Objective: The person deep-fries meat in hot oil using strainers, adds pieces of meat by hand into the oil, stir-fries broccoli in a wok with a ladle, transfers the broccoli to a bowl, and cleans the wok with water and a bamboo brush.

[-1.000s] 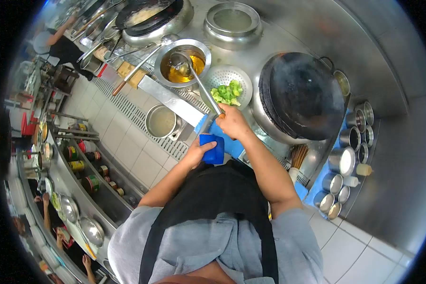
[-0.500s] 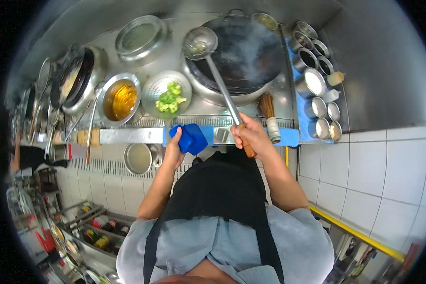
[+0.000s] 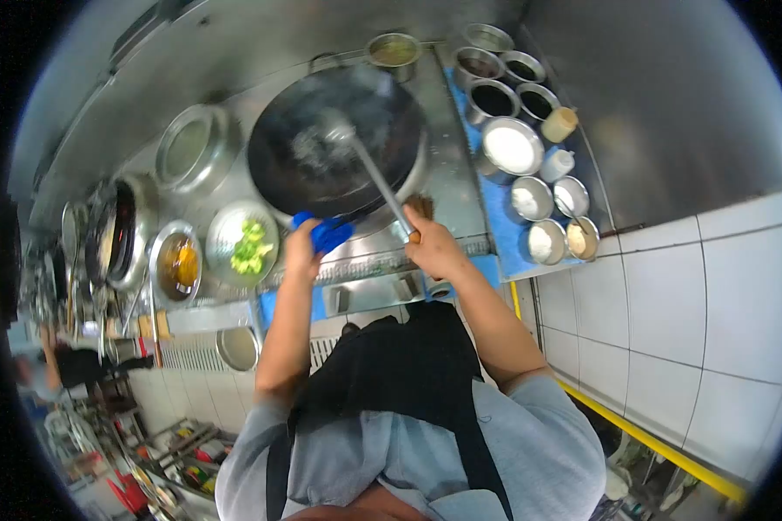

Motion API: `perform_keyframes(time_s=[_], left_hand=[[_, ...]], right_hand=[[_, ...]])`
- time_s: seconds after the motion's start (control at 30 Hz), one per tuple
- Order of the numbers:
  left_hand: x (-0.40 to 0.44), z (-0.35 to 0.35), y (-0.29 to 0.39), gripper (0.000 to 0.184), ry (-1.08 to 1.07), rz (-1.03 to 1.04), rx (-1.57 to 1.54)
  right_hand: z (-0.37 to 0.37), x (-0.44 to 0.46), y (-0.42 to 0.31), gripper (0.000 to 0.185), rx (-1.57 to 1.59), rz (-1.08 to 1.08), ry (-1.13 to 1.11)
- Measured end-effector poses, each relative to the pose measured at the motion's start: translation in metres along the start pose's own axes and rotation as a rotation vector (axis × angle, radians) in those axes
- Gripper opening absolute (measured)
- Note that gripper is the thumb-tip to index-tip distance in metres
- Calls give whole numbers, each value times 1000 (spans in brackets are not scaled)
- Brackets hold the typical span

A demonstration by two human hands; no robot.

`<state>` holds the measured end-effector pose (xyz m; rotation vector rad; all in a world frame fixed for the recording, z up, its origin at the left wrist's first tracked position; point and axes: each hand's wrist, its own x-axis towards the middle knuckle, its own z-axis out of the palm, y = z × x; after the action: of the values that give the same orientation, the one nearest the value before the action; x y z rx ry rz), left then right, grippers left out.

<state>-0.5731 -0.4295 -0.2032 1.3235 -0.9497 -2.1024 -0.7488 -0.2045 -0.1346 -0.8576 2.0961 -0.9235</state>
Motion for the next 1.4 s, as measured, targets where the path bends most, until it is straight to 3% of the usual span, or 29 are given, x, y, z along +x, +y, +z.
perform_keyframes(time_s=[0.13, 0.23, 0.27, 0.33, 0.4, 0.43, 0.5, 0.53, 0.63, 0.83, 0.93, 1.07, 1.27, 1.4], left_hand=[[-11, -4, 11, 27, 17, 1, -2], [-47, 13, 25, 39, -23, -28, -135], [-50, 6, 16, 42, -10, 3, -128], [-53, -14, -6, 46, 16, 64, -114], [-76, -16, -23, 50, 69, 153, 212], [-83, -19, -32, 50, 75, 134, 384], [-94, -10, -48, 51, 26, 231, 739], [-88, -16, -64, 49, 4, 279, 809], [-85, -15, -85, 55, 48, 435, 1458], [-79, -29, -105, 66, 120, 492, 1612], [-94, -11, -89, 72, 145, 421, 1528], [-106, -8, -68, 67, 238, 818, 1352], [-110, 29, -5, 50, 250, 1172, 1287], [-87, 47, 24, 43, 116, 1187, 1388]], right_hand=[[-36, 6, 29, 70, 269, -147, 41], [-72, 32, 23, 69, 485, 56, 169], [-77, 61, 48, 70, 568, -46, 262], [-118, 101, 48, 72, 552, 20, 373], [-159, 156, 65, 71, 474, -12, 514], [-187, 173, 62, 57, 464, -37, 455], [-210, 227, 81, 25, 419, -124, 648], [-222, 234, 76, 28, 421, -61, 617], [-243, 251, 67, 24, 427, 67, 552], [-246, 288, 80, 7, 884, 39, 460], [-245, 279, 69, 5, 1223, -60, 414], [-241, 223, 44, 8, 1318, -168, 311], [-177, 96, -7, 26, 1302, -165, 68], [-117, 35, -31, 33, 1545, -154, -228]])
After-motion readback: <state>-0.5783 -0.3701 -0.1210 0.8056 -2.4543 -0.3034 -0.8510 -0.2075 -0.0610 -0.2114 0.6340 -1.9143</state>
